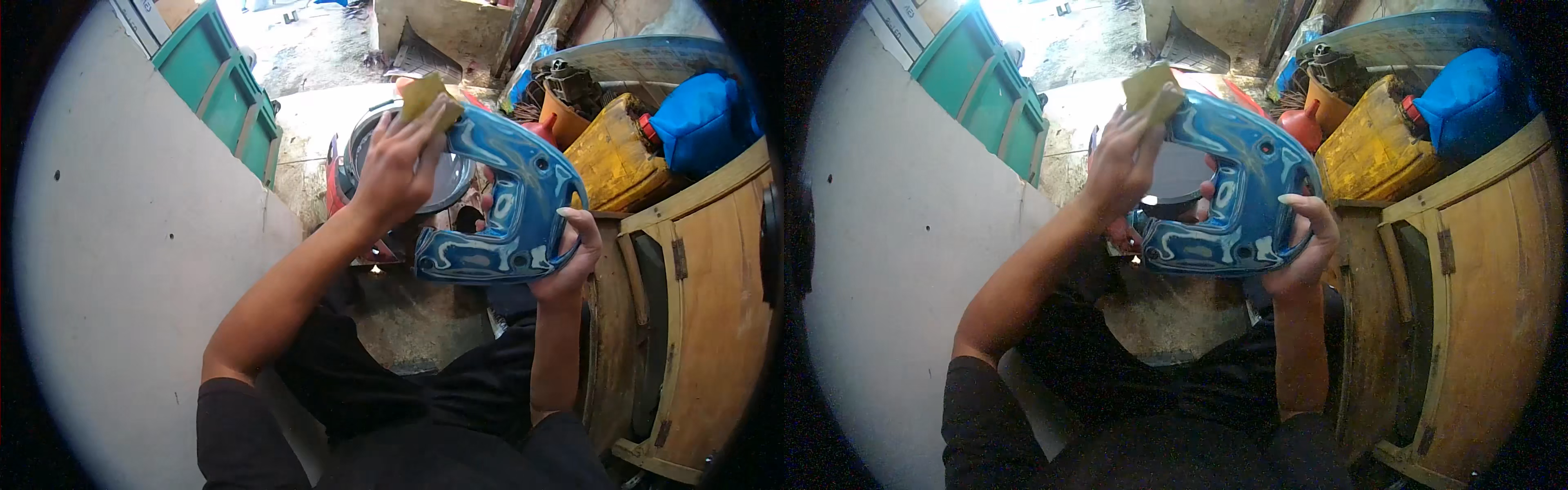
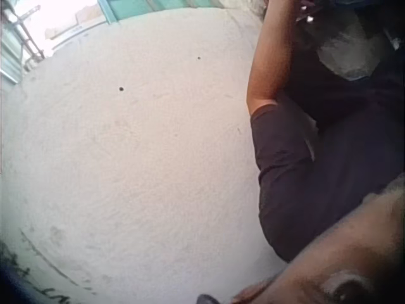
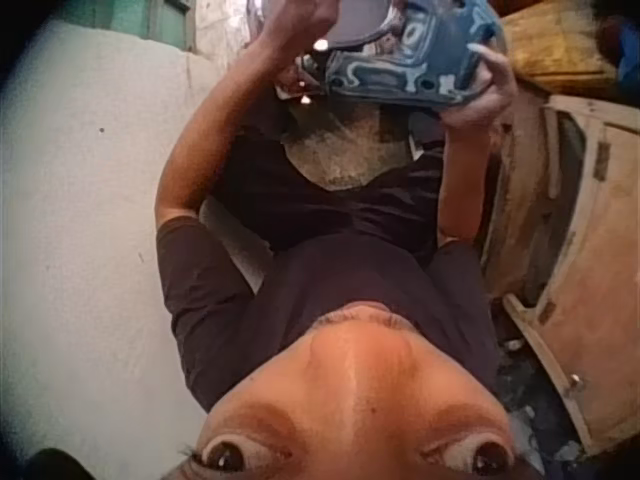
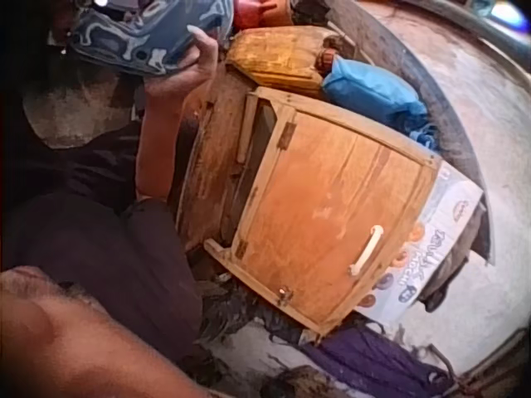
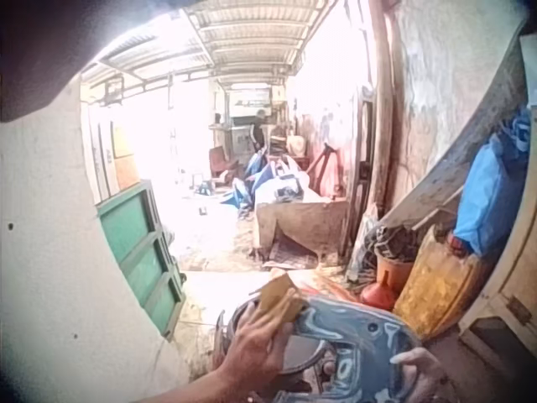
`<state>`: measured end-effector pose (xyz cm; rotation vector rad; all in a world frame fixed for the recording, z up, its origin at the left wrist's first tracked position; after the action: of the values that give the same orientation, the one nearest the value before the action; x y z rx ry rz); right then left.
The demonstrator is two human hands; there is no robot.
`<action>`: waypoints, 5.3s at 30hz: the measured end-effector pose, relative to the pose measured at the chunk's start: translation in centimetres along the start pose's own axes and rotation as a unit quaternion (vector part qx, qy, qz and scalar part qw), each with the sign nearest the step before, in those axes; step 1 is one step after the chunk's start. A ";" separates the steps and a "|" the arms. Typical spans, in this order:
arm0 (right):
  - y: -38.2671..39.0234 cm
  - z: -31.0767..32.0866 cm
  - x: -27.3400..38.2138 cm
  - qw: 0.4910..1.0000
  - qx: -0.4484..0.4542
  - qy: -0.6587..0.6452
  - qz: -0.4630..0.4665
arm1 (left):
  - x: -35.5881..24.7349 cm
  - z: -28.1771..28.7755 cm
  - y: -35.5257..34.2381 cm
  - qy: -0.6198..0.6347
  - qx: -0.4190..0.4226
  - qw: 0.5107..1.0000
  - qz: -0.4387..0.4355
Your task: The person sands the surface of a blue and white patterned motorcycle fairing piece using a yellow sanding block, dipping the piece into a bucket of water occasionally.
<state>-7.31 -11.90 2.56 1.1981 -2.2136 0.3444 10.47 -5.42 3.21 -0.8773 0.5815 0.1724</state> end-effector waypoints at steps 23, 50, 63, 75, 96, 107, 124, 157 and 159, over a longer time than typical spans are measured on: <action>0.4 0.0 -0.2 0.999 -0.011 -0.038 -0.020 | -1.8 1.1 -0.7 0.103 -0.011 0.995 -0.010; 0.6 0.2 -0.1 0.996 0.006 -0.075 -0.048 | -3.2 1.7 0.0 0.035 0.001 0.994 -0.104; 0.5 -0.5 0.4 0.995 0.015 -0.088 -0.033 | -4.6 1.4 0.4 0.043 -0.010 0.990 -0.138; 0.6 0.2 0.7 0.998 0.006 -0.053 -0.021 | -4.4 1.9 0.4 0.075 -0.001 0.992 -0.097; 0.6 -0.2 0.0 0.996 0.014 -0.070 -0.049 | -3.1 2.4 -0.5 0.018 -0.034 0.993 -0.108; 0.6 0.0 0.2 0.999 -0.011 -0.040 -0.030 | -5.5 0.9 1.1 0.003 0.036 0.985 -0.167; 0.4 -0.3 0.4 0.998 0.018 -0.054 -0.033 | -1.6 1.7 -1.4 0.041 -0.015 0.999 -0.009; 5.1 4.1 -5.4 0.981 -0.056 -0.186 0.007 | -5.9 -0.9 2.2 -0.016 0.178 0.983 -0.045; 5.4 4.7 -5.9 0.983 -0.069 -0.171 0.006 | -6.0 -0.8 2.7 -0.051 0.206 0.977 -0.031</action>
<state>-11.05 -7.12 -4.48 1.2442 -2.4888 -0.0154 4.14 -3.79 4.28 -0.4800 0.4710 0.0366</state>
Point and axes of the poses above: each hand's wrist, its own y-axis away from the middle knuckle, its own z-axis out of the back of the hand, x = y × z, the point moved 8 cm from there along -y, towards the middle knuckle, and after that the axes turned 5 degrees about -x, right-handed, at the moved point
